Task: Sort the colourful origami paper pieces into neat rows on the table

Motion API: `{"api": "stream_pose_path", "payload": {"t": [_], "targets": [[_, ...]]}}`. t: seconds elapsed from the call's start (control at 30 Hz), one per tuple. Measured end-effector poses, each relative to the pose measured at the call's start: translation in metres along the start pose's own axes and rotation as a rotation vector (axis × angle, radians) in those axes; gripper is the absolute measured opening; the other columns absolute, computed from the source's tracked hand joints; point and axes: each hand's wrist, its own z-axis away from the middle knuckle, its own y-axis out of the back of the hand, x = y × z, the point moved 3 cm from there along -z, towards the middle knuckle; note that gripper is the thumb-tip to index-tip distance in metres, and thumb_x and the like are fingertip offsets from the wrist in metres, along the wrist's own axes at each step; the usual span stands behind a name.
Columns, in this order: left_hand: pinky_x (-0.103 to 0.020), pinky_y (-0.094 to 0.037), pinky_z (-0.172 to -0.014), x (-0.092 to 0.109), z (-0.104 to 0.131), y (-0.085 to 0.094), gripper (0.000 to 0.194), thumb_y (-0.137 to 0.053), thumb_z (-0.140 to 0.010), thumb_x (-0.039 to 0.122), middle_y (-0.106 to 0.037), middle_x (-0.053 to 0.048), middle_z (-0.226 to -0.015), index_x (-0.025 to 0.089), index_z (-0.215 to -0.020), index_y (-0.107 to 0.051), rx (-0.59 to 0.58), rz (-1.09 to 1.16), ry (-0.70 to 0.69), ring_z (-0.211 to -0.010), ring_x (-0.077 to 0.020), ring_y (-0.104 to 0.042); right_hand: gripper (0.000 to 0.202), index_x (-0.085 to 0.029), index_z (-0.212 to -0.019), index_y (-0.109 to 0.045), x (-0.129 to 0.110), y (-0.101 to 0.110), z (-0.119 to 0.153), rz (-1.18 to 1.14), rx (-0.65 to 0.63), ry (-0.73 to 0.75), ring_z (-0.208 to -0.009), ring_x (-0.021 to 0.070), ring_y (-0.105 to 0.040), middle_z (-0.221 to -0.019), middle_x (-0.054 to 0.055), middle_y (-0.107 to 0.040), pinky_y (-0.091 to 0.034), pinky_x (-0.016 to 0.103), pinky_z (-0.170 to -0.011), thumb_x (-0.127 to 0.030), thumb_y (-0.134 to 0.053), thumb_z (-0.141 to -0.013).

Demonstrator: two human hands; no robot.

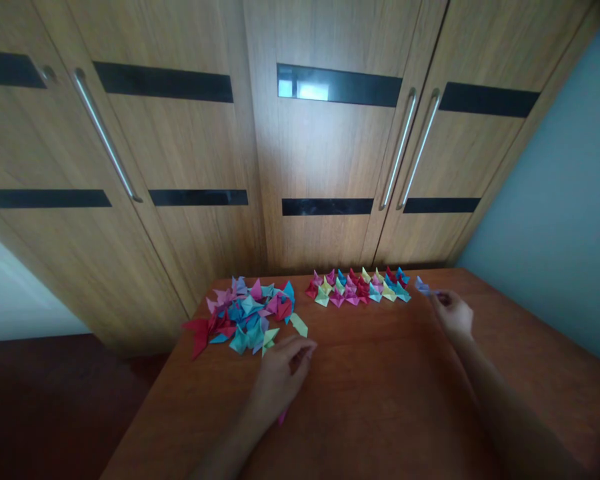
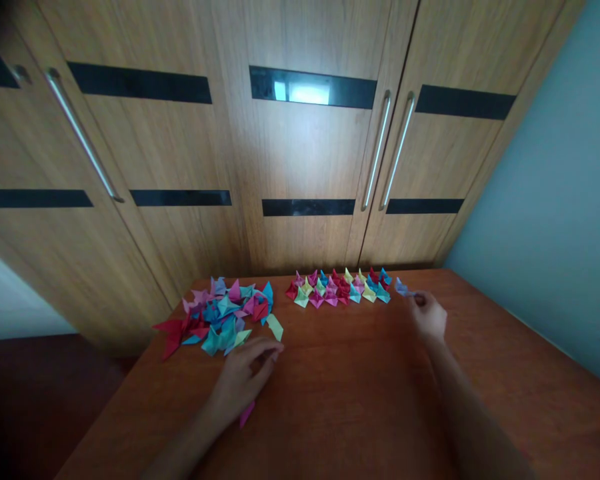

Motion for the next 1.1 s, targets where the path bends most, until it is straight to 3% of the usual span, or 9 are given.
{"api": "stream_pose_path", "payload": {"t": [0.13, 0.27, 0.93, 1.1], "targets": [[-0.025, -0.049, -0.072, 0.002, 0.002, -0.001, 0.019, -0.048, -0.086, 0.016, -0.067, -0.002, -0.086, 0.022, -0.092, -0.065, -0.023, 0.009, 0.006, -0.077, -0.0141, -0.061, 0.039, -0.02, -0.099, -0.067, 0.021, -0.012, -0.006, 0.334, -0.171, -0.089, -0.088, 0.0296, -0.063, -0.095, 0.013, -0.069, -0.046, 0.033, -0.066, -0.047, -0.049, -0.078], [-0.026, -0.049, -0.074, 0.003, 0.003, -0.002, 0.02, -0.047, -0.087, 0.016, -0.067, -0.003, -0.087, 0.022, -0.093, -0.064, -0.043, -0.009, -0.006, -0.077, -0.0146, -0.062, 0.044, -0.021, -0.106, -0.066, 0.016, -0.021, -0.007, 0.478, -0.279, -0.111, -0.092, 0.0329, -0.062, -0.102, 0.016, -0.067, -0.047, 0.037, -0.068, -0.051, -0.046, -0.08], [-0.026, -0.049, -0.075, 0.0, 0.004, -0.004, 0.021, -0.047, -0.086, 0.015, -0.067, -0.003, -0.091, 0.023, -0.095, -0.064, -0.077, -0.016, 0.007, -0.083, -0.0154, -0.062, 0.047, -0.024, -0.11, -0.065, 0.006, -0.032, -0.012, 0.565, -0.36, -0.074, -0.093, 0.0338, -0.062, -0.101, 0.017, -0.066, -0.047, 0.041, -0.071, -0.054, -0.042, -0.082], [-0.027, -0.049, -0.075, -0.001, 0.003, -0.002, 0.022, -0.047, -0.085, 0.015, -0.068, -0.003, -0.09, 0.023, -0.095, -0.065, -0.068, -0.032, -0.007, -0.083, -0.0157, -0.063, 0.045, -0.023, -0.111, -0.063, 0.006, -0.027, -0.006, 0.498, -0.304, -0.068, -0.093, 0.0321, -0.062, -0.1, 0.016, -0.066, -0.047, 0.039, -0.072, -0.052, -0.045, -0.081]]}}
